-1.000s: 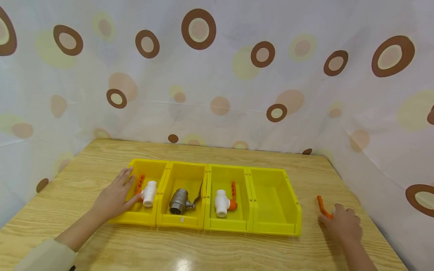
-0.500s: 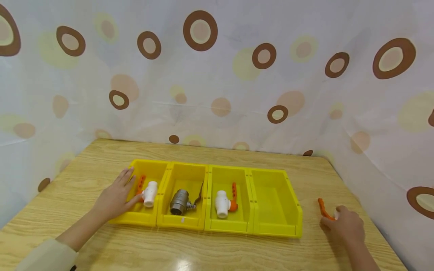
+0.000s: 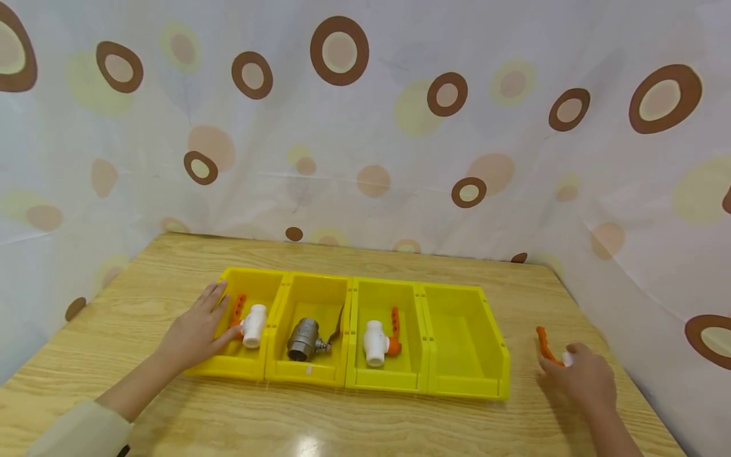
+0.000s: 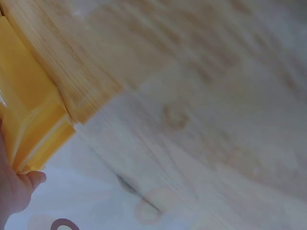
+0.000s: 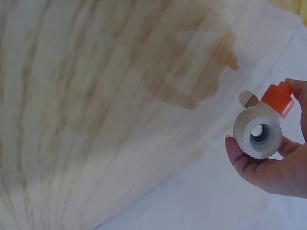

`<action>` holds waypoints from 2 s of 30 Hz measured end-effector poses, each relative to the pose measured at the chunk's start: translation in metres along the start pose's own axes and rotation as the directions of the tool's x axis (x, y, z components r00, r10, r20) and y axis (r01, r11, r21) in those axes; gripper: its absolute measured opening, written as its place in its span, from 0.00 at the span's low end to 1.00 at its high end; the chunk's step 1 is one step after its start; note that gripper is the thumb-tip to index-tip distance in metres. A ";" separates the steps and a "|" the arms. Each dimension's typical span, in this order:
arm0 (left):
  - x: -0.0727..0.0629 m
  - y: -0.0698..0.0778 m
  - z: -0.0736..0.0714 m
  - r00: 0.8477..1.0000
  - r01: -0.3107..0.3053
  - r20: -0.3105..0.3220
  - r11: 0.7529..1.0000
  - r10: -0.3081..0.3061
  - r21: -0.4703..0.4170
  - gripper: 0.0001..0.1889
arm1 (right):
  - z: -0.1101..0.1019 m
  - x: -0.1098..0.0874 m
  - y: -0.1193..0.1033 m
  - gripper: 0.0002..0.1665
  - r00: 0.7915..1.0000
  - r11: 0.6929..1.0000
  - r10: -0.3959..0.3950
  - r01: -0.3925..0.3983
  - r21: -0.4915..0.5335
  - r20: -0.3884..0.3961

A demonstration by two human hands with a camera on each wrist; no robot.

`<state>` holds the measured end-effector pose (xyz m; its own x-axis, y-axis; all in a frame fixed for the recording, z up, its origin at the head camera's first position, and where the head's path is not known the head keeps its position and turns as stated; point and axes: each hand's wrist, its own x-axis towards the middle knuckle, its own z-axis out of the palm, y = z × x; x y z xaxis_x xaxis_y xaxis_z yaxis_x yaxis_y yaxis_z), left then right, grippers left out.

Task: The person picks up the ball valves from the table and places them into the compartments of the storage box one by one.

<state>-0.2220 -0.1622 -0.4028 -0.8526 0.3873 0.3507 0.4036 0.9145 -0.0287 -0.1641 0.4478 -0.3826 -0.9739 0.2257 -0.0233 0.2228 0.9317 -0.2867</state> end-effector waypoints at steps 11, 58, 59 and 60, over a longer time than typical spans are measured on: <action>0.001 0.001 0.001 1.000 -0.009 -0.004 1.000 0.009 -0.008 0.33 | -0.002 -0.005 -0.011 0.44 0.996 0.999 -0.051 0.050 -0.009 -0.078; -0.001 0.001 -0.001 1.000 0.013 -0.002 1.000 -0.013 0.003 0.33 | -0.013 -0.028 -0.118 0.34 0.924 0.974 -0.175 0.214 0.079 -0.340; -0.001 0.002 -0.001 1.000 0.013 -0.002 1.000 -0.013 0.002 0.33 | -0.013 -0.028 -0.120 0.34 0.923 0.973 -0.178 0.218 0.081 -0.342; -0.001 0.002 -0.001 1.000 0.013 -0.002 1.000 -0.013 0.001 0.33 | -0.012 -0.028 -0.123 0.34 0.923 0.972 -0.181 0.220 0.082 -0.339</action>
<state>-0.2207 -0.1610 -0.4023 -0.8572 0.3753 0.3526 0.3921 0.9196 -0.0254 -0.1633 0.3306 -0.3350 -0.9249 0.1364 0.3549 -0.0017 0.9320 -0.3626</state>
